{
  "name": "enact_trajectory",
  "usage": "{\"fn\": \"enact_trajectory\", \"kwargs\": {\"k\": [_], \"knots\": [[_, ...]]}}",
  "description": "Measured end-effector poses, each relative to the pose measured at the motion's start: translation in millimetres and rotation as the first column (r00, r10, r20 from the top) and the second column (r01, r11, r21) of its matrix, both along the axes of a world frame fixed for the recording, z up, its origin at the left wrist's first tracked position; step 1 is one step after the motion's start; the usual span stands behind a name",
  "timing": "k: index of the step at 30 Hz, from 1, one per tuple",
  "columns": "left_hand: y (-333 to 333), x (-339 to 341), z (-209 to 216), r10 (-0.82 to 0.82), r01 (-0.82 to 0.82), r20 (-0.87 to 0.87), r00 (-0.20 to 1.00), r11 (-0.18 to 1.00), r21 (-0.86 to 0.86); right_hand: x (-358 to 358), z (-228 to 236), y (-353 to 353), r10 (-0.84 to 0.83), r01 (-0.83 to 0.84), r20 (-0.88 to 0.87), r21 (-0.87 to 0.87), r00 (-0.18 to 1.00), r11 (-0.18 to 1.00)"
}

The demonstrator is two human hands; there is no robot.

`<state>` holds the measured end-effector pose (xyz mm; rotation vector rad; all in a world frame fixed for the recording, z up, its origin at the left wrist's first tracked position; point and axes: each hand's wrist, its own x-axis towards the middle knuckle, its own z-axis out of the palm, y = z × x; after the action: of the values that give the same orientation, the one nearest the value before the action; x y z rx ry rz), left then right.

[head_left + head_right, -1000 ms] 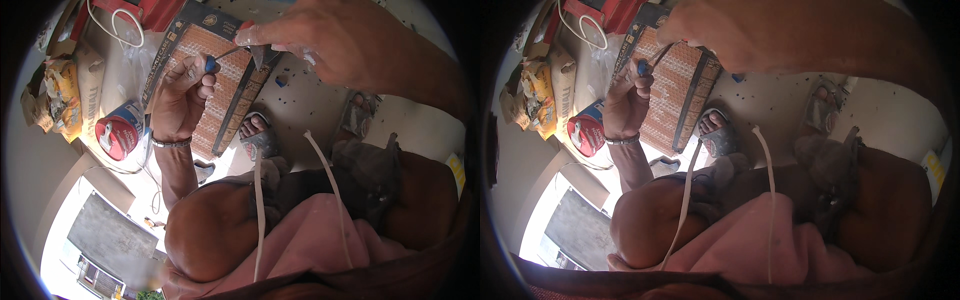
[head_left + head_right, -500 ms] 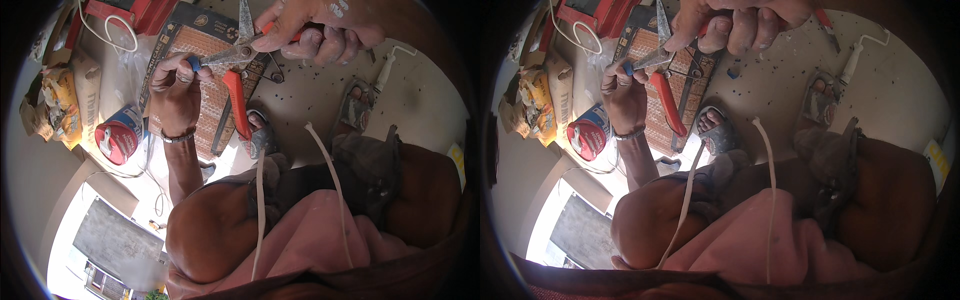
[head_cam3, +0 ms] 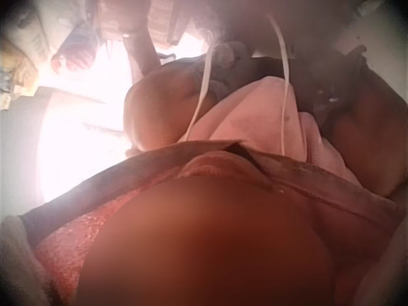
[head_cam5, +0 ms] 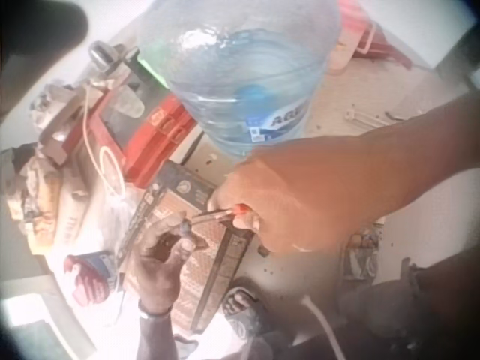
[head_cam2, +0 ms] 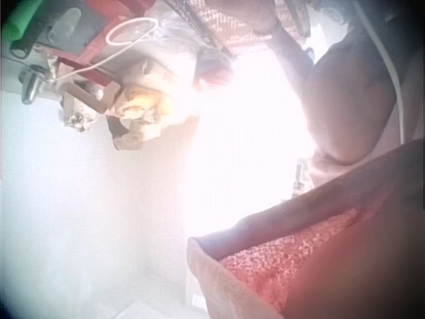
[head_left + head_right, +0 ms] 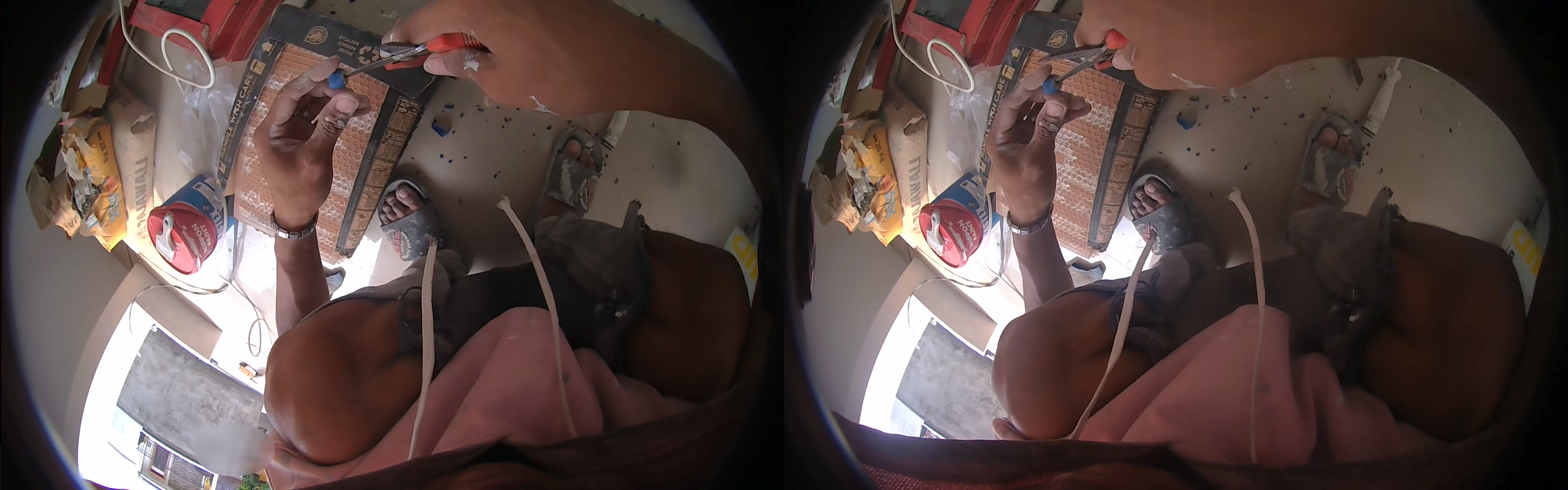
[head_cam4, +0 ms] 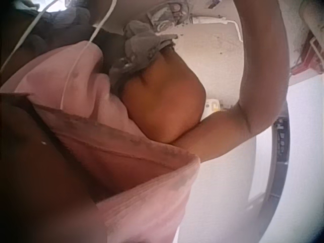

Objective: The person uses pliers to cut a blue plastic cap and then inserts it into a white light fixture. They adjust the fixture and cap to ensure a proper fit.

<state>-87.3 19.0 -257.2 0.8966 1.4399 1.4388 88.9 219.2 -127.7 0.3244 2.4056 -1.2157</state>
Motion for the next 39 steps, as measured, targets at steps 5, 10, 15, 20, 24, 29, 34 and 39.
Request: {"fn": "enact_trajectory", "kwargs": {"k": [5,10,15,20,24,29,34,39], "knots": [[-1,0,-1,-0.026,0.039,-0.342,0.939,0.999,0.033,-17,26,9,-0.119,0.225,0.463,-0.181,0.878,0.957],[-1,-4,3,-0.134,0.09,-0.491,0.861,0.99,-0.111,-2,21,1,0.056,-0.05,0.118,-0.054,0.991,0.997],[1,-1,14,-0.063,0.113,0.191,0.98,0.958,-0.264,-33,27,-12,0.066,-0.155,0.467,0.154,0.882,0.976],[4,13,13,0.051,-0.019,-0.35,0.935,0.995,0.094,-3,22,-1,-0.033,0.04,0.143,-0.048,0.989,0.998],[4,8,13,-0.05,-0.005,-0.668,0.742,0.997,-0.08,-11,21,4,-0.036,0.062,0.297,-0.076,0.954,0.995],[3,3,14,0.11,0.079,0.495,0.862,0.935,-0.345,11,-9,-18,0.235,-0.16,-0.075,0.535,0.969,0.829],[1,-2,26,0.106,0.294,0.855,0.508,0.912,-0.288,23,-36,-31,0.477,-0.068,-0.209,0.863,0.854,0.501],[-7,4,27,0.092,0.226,0.689,0.719,0.906,-0.357,21,-33,-36,0.43,-0.131,-0.16,0.81,0.888,0.571]]}}
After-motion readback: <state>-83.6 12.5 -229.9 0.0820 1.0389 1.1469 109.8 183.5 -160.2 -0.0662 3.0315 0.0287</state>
